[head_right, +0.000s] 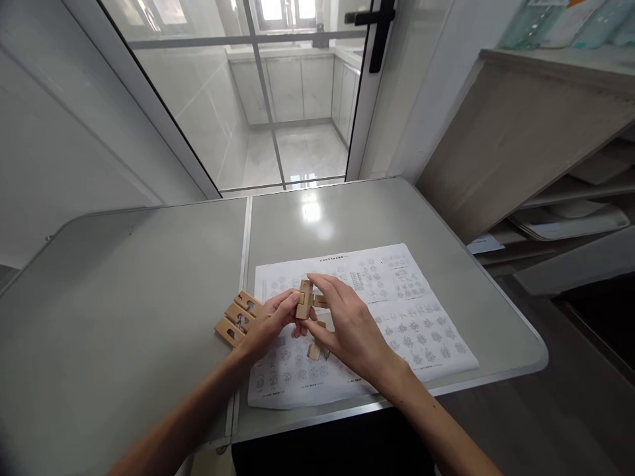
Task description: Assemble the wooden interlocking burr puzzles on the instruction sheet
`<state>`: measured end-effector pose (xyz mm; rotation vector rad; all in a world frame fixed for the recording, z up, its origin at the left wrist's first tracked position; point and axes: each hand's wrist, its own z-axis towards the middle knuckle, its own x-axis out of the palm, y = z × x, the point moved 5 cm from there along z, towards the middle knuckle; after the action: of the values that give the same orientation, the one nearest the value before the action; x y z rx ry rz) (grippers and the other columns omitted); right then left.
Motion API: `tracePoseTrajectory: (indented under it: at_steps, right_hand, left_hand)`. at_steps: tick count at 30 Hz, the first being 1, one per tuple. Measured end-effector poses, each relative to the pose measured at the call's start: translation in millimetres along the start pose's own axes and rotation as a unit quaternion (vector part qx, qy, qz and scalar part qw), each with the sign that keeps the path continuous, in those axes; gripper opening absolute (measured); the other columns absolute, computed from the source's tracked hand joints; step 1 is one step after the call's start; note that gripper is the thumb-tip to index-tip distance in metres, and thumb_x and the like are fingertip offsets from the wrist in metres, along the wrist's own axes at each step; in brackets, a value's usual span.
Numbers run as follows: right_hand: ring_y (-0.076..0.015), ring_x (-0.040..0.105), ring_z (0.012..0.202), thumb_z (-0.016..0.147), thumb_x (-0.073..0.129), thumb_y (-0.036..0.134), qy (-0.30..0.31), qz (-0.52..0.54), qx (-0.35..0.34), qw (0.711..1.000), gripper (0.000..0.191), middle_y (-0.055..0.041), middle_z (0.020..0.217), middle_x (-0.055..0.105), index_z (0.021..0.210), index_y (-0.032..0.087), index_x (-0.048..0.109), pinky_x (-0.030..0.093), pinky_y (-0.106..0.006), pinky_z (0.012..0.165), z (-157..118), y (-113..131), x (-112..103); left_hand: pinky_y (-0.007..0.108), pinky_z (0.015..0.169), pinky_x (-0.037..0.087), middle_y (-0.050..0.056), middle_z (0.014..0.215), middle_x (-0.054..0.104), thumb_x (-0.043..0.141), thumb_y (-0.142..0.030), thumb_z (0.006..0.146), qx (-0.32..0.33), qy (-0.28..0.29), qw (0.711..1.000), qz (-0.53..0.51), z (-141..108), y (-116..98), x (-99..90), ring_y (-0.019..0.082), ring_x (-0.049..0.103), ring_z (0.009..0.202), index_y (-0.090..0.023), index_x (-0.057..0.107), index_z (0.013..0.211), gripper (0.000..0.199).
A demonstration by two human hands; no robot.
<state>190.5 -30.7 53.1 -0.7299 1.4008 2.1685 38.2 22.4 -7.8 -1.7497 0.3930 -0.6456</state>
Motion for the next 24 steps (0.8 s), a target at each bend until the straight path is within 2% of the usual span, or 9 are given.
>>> tracePoseTrajectory:
  at_steps: [5,10,13,15,21,24]
  right_hand:
    - [-0.0349,0.059,0.140,0.103,0.069,0.029,-0.035,0.023,0.032,0.999,0.067,-0.0131,0.152,0.056,0.162,0.034,0.037,0.055,-0.059,0.115,-11,-3,4]
    - [-0.0353,0.064,0.133,0.104,0.066,0.034,-0.076,0.030,0.076,0.994,0.059,-0.0140,0.150,0.057,0.158,0.032,0.042,0.060,-0.057,0.108,-27,-13,7]
    - [-0.0345,0.061,0.137,0.105,0.064,0.031,-0.047,0.021,0.086,0.995,0.048,-0.0129,0.148,0.059,0.151,0.031,0.049,0.057,-0.056,0.112,-36,-17,13]
    - [-0.0346,0.058,0.141,0.105,0.065,0.031,-0.018,0.013,0.084,0.996,0.049,-0.0127,0.149,0.059,0.151,0.032,0.049,0.054,-0.059,0.116,-43,-18,18]
    - [-0.0396,0.058,0.138,0.092,0.083,0.037,0.035,-0.036,0.087,0.995,0.074,-0.0156,0.150,0.055,0.156,0.032,0.046,0.059,-0.061,0.108,-59,-22,27]
    - [-0.0412,0.059,0.135,0.088,0.086,0.035,0.040,-0.048,0.079,0.995,0.076,-0.0166,0.146,0.055,0.153,0.032,0.049,0.060,-0.062,0.105,-62,-23,29]
  left_hand:
    - [0.028,0.060,0.047,0.004,0.083,0.067,0.058,-0.063,0.101,-0.005,-0.025,0.999,-0.044,2,2,-3.6,0.014,0.059,0.064,-0.016,0.062,0.091,0.048]
    - [0.028,0.058,0.043,0.000,0.071,0.057,0.058,-0.067,0.099,-0.019,-0.061,0.994,-0.090,4,7,-8.2,0.012,0.050,0.056,-0.016,0.059,0.089,0.051]
    - [0.028,0.057,0.042,0.000,0.070,0.057,0.060,-0.067,0.098,-0.020,-0.068,0.992,-0.100,5,9,-8.8,0.011,0.050,0.055,-0.016,0.059,0.089,0.052]
    - [0.027,0.057,0.041,0.000,0.072,0.058,0.059,-0.066,0.100,-0.015,-0.067,0.993,-0.097,4,9,-8.3,0.011,0.050,0.055,-0.016,0.060,0.090,0.051]
    - [0.026,0.057,0.040,-0.003,0.067,0.050,0.054,-0.062,0.104,-0.024,-0.081,0.993,-0.079,3,13,-9.9,0.010,0.047,0.055,-0.019,0.053,0.079,0.050]
    - [0.027,0.057,0.040,-0.005,0.064,0.045,0.055,-0.062,0.103,-0.032,-0.085,0.993,-0.081,3,16,-10.4,0.011,0.044,0.055,-0.021,0.049,0.077,0.049]
